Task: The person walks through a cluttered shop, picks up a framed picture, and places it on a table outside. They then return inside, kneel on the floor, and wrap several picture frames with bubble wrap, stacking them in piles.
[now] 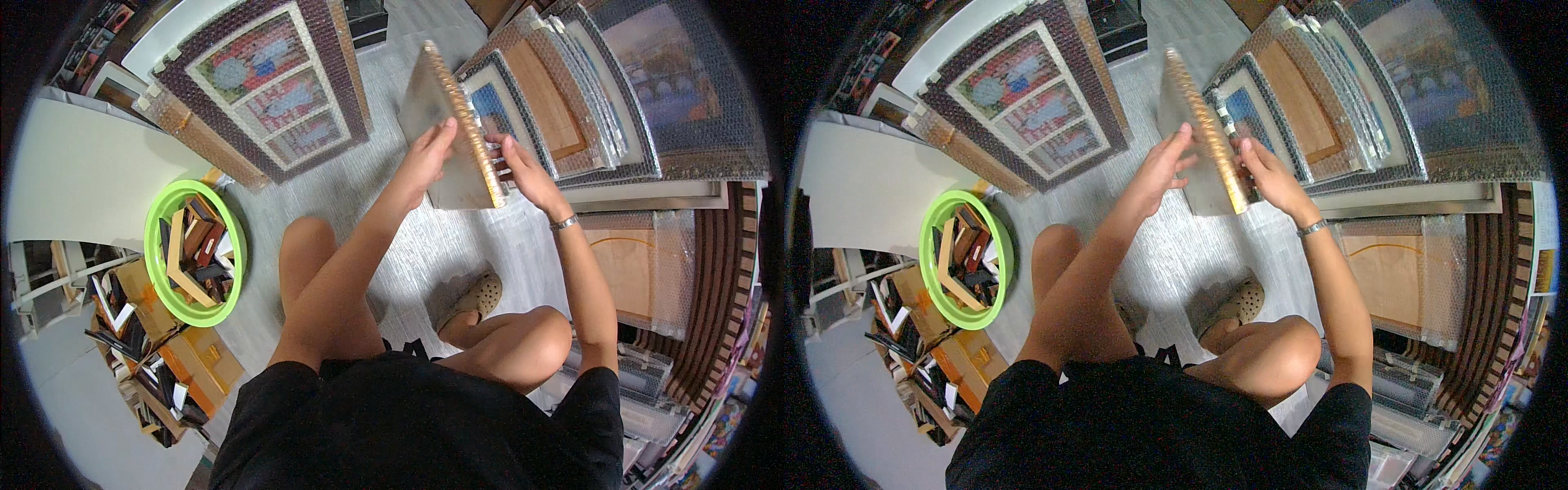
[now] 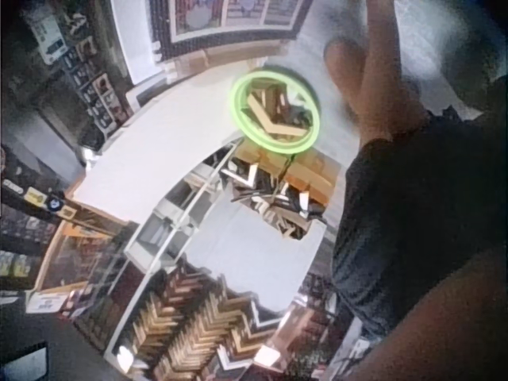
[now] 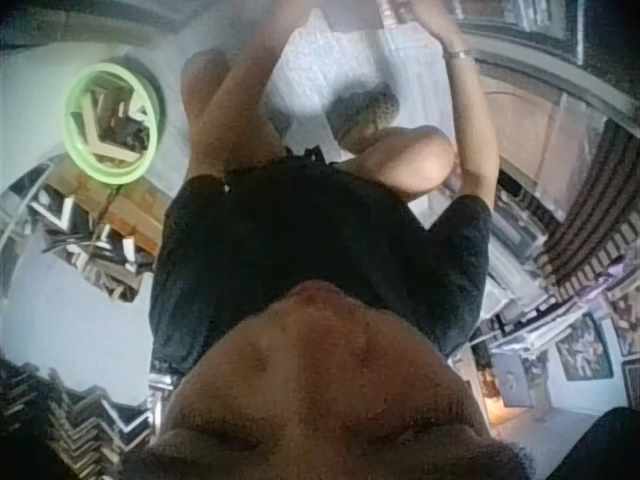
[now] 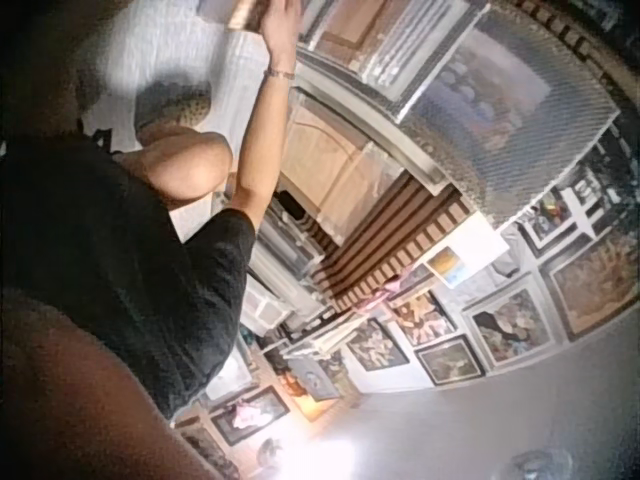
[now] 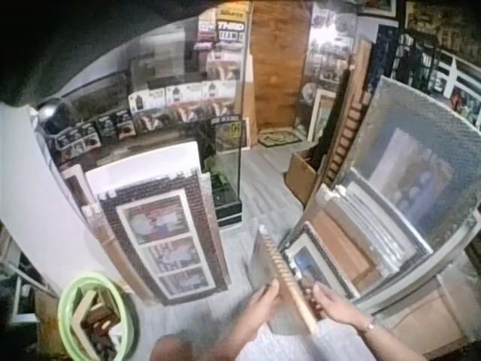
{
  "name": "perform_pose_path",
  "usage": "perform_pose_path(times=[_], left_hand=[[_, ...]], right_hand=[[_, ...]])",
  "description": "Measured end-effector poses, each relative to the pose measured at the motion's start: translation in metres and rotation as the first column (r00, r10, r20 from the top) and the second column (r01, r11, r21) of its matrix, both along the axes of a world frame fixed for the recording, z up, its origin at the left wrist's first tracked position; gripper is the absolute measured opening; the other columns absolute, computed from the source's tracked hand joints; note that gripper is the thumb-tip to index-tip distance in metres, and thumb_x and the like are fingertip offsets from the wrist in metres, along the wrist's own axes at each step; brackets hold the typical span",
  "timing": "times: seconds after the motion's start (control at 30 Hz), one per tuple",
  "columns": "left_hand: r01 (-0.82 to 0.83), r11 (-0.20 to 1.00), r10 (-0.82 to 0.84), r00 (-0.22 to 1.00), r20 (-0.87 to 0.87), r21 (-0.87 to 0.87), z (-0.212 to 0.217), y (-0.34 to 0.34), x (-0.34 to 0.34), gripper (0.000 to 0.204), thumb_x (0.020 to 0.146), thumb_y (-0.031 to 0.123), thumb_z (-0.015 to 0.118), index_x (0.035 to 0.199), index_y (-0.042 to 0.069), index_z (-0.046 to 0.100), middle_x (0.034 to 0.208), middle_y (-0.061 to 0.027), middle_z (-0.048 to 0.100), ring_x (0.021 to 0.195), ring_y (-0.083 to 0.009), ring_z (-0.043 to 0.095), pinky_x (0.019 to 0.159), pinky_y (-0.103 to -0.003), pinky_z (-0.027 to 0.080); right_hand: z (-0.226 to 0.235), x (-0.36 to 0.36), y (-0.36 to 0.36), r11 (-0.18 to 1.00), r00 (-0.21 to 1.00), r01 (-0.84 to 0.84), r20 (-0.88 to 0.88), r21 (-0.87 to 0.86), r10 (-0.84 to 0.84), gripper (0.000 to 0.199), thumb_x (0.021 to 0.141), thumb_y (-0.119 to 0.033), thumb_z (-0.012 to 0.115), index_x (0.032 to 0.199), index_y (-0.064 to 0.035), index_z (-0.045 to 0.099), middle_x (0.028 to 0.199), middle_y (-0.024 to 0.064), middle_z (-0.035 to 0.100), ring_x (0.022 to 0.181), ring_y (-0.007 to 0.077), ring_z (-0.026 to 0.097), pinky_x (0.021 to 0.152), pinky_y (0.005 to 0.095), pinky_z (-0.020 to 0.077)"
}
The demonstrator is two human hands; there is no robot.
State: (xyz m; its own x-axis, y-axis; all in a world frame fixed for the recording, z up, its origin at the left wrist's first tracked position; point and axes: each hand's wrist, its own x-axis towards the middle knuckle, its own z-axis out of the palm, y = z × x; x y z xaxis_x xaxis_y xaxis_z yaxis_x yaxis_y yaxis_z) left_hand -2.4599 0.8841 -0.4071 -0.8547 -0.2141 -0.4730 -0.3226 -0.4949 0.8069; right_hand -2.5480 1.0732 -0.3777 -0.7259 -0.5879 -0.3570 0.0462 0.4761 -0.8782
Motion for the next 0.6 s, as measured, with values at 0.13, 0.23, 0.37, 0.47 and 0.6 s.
perform_pose_path(times=[0.13, 0.23, 0.37, 0.47, 0.6], left_hand=[[-0.112, 0.886, -0.028, 0.956, -0.292, -0.45, 0.013, -0.042, 0.004, 0.041, 0.088, 0.032, 0.064, 0.119, 0.006, 0.059, 0.115, -0.0131, 0.06, 0.106, -0.0206, 0.055, 0.093, -0.032, 0.042], [-0.47, 0.498, 0.138, 0.873, -0.468, -0.729, 0.059, -0.107, 0.016, 0.039, 0.086, 0.032, 0.065, 0.11, 0.002, 0.062, 0.11, -0.0139, 0.063, 0.104, -0.0231, 0.059, 0.092, -0.036, 0.044], [-0.566, -0.227, 0.071, 0.802, -0.594, -0.792, 0.097, -0.221, 0.026, 0.044, 0.084, 0.034, 0.064, 0.114, 0.003, 0.06, 0.121, -0.02, 0.056, 0.115, -0.0352, 0.05, 0.099, -0.042, 0.038], [-0.392, -0.678, -0.077, 0.879, -0.47, -0.622, 0.102, -0.288, 0.005, 0.058, 0.082, 0.04, 0.065, 0.125, 0.003, 0.051, 0.126, -0.0233, 0.051, 0.117, -0.0384, 0.047, 0.098, -0.047, 0.037], [-0.098, -0.776, 0.006, 0.987, -0.163, -0.624, 0.087, -0.307, -0.001, 0.062, 0.081, 0.043, 0.065, 0.129, 0.008, 0.047, 0.116, -0.0159, 0.055, 0.111, -0.0338, 0.052, 0.092, -0.047, 0.041]], right_hand=[[0.005, -0.02, 0.019, 0.973, 0.937, 0.007, -0.342, 0.231, 0.074, 0.052, 0.093, -0.041, 0.049, 0.121, 0.0024, 0.05, 0.101, 0.0155, 0.06, 0.093, 0.0222, 0.058, 0.081, 0.0315, 0.0452], [-0.029, -0.044, 0.055, 0.927, 0.872, 0.168, -0.489, 0.336, 0.019, 0.05, 0.088, -0.029, 0.061, 0.121, 0.0056, 0.047, 0.105, 0.0276, 0.06, 0.098, 0.0387, 0.06, 0.085, 0.0397, 0.0451], [-0.029, -0.044, 0.055, 0.91, 0.805, 0.204, -0.591, 0.361, 0.054, 0.047, 0.087, -0.025, 0.061, 0.121, 0.0043, 0.047, 0.105, 0.0278, 0.06, 0.098, 0.0411, 0.058, 0.085, 0.0443, 0.0448], [-0.014, -0.03, 0.034, 0.828, 0.702, 0.292, -0.695, 0.478, 0.154, 0.044, 0.086, -0.024, 0.062, 0.12, 0.0012, 0.048, 0.105, 0.0248, 0.057, 0.1, 0.0396, 0.056, 0.085, 0.0456, 0.044], [0.015, -0.011, 0.017, 0.83, 0.509, 0.358, -0.835, 0.427, 0.209, 0.043, 0.084, -0.024, 0.064, 0.119, -0.0025, 0.05, 0.106, 0.0204, 0.05, 0.103, 0.038, 0.05, 0.086, 0.0442, 0.0423]])
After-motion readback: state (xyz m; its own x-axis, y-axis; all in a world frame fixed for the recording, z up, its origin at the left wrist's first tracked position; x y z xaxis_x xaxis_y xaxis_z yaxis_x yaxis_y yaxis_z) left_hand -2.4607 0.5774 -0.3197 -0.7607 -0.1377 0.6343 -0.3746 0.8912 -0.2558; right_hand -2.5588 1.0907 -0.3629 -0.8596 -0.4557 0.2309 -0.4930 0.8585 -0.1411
